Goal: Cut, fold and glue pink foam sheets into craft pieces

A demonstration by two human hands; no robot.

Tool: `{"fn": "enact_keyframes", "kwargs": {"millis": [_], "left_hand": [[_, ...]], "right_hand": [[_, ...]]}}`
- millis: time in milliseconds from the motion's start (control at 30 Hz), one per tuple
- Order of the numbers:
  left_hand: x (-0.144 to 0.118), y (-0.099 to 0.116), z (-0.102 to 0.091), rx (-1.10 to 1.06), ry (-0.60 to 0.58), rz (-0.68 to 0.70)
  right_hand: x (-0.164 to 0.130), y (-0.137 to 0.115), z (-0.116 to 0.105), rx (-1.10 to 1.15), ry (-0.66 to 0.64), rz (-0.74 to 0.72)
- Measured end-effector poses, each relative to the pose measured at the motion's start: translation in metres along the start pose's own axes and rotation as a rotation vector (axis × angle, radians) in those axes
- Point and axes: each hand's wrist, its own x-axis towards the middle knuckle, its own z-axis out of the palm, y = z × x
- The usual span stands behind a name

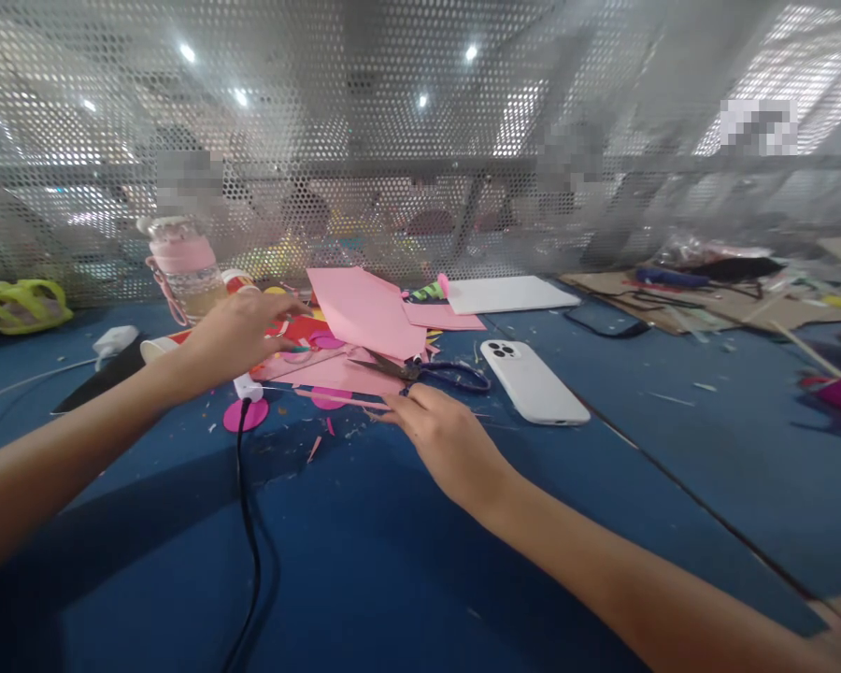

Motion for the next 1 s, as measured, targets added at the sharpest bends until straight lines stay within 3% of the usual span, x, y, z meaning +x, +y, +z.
{"fn": "enact_keyframes", "kwargs": {"millis": [100,200,267,467,567,733,900,1000], "left_hand": [[-0.002,0.011,0.002,-0.049,-0.064,0.068],[-0.007,0.026,0.004,-0.186,-0.235,0.261],[-0.012,0.035,0.007,-0.12,-0.273,0.355],[-0.024,0.048,0.016,0.315,-0.071,0.678],[-0.025,0.049,0.017,0.403,0.013,0.758],[-0.023,0.045,0.019,0.449,0.019,0.901],[-0.023,0.041,0.025,0.448,0.034,0.941],[-0.022,0.037,0.025,0.425,0.04,0.868]], "right_hand": [[0.001,-0.001,-0.001,-0.034,-0.003,-0.026],[0.0,-0.003,-0.002,-0.057,0.023,-0.048],[0.0,-0.004,-0.003,-0.076,0.043,-0.067],[0.0,-0.008,-0.003,-0.088,0.043,-0.083],[0.001,-0.01,-0.003,-0.072,0.042,-0.081],[0.0,-0.012,-0.002,-0.021,0.04,-0.081],[0.0,-0.013,-0.002,0.004,0.048,-0.091],[0.0,-0.011,-0.002,-0.012,0.046,-0.109]]}}
